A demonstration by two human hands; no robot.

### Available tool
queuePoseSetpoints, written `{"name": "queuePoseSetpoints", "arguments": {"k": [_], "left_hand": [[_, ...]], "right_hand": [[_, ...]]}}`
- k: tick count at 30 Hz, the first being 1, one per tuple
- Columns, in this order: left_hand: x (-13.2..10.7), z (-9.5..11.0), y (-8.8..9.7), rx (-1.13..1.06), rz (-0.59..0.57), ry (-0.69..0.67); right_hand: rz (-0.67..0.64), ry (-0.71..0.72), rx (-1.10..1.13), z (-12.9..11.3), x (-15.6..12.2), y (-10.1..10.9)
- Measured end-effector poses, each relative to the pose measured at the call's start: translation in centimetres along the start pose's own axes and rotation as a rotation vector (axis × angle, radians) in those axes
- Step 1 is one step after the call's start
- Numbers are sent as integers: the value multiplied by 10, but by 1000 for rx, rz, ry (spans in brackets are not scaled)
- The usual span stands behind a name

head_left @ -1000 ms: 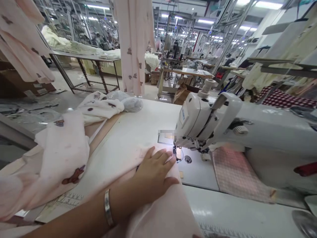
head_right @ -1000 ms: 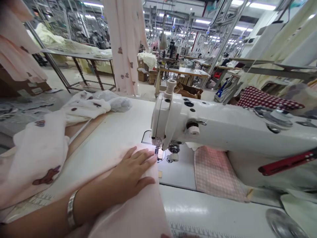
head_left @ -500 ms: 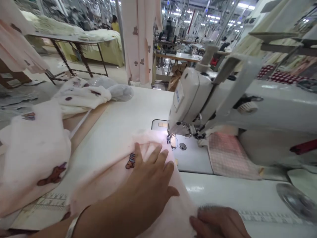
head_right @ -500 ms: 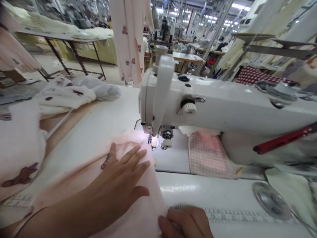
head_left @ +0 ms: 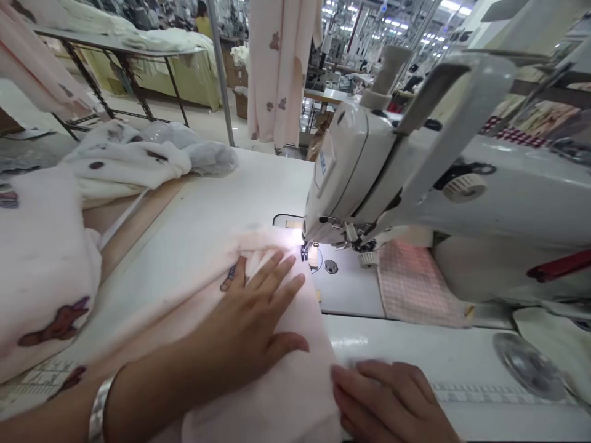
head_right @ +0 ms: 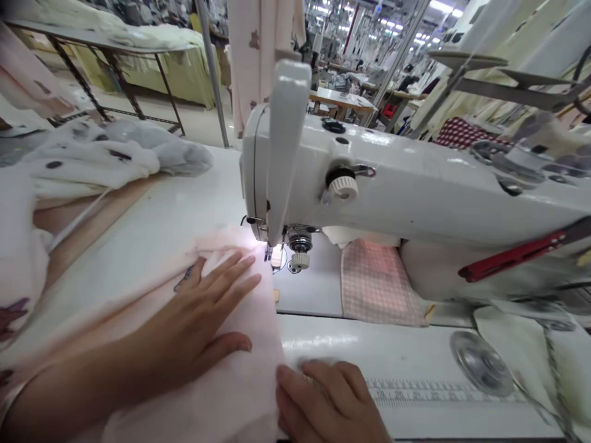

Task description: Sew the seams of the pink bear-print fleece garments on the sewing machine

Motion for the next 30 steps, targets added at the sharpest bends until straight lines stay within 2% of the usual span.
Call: {"name": "queuePoseSetpoints", "arguments": {"k": [4, 6, 12, 16, 19, 22, 26, 28, 30], "left_hand": [[24, -33, -1, 11, -4, -61], [38, -47, -3, 12, -17, -119], [72, -74, -2, 61, 31, -245], [92, -90, 4, 116, 24, -250], [99, -100, 13, 144, 65, -194], [88, -96, 17, 197, 108, -73], [50, -60, 16, 279, 101, 101], [36, -43, 17, 264, 14, 157], [32, -37, 18, 196, -116, 172]], "right_hand": [[38, 16, 34, 9, 30, -6], [17, 17, 61, 17, 43, -13], [-7, 20, 91, 47, 80, -21], [1, -46, 63, 71, 93, -29], [-8, -82, 58, 82, 96, -34], [-22, -90, 89, 78, 97, -31], [-41, -135, 130, 54, 86, -19], [-97, -150, 165, 39, 71, -20], [-162, -142, 198, 24, 54, -24]]}}
Point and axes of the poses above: each hand's wrist, its own x-axis towards the middle knuckle, its own y-axis out of the back of the hand, z = x × y, the point moved 7 cm from there along x, towards the middle knuckle, and after that the axes turned 13 degrees about x, right-handed, at the moved point
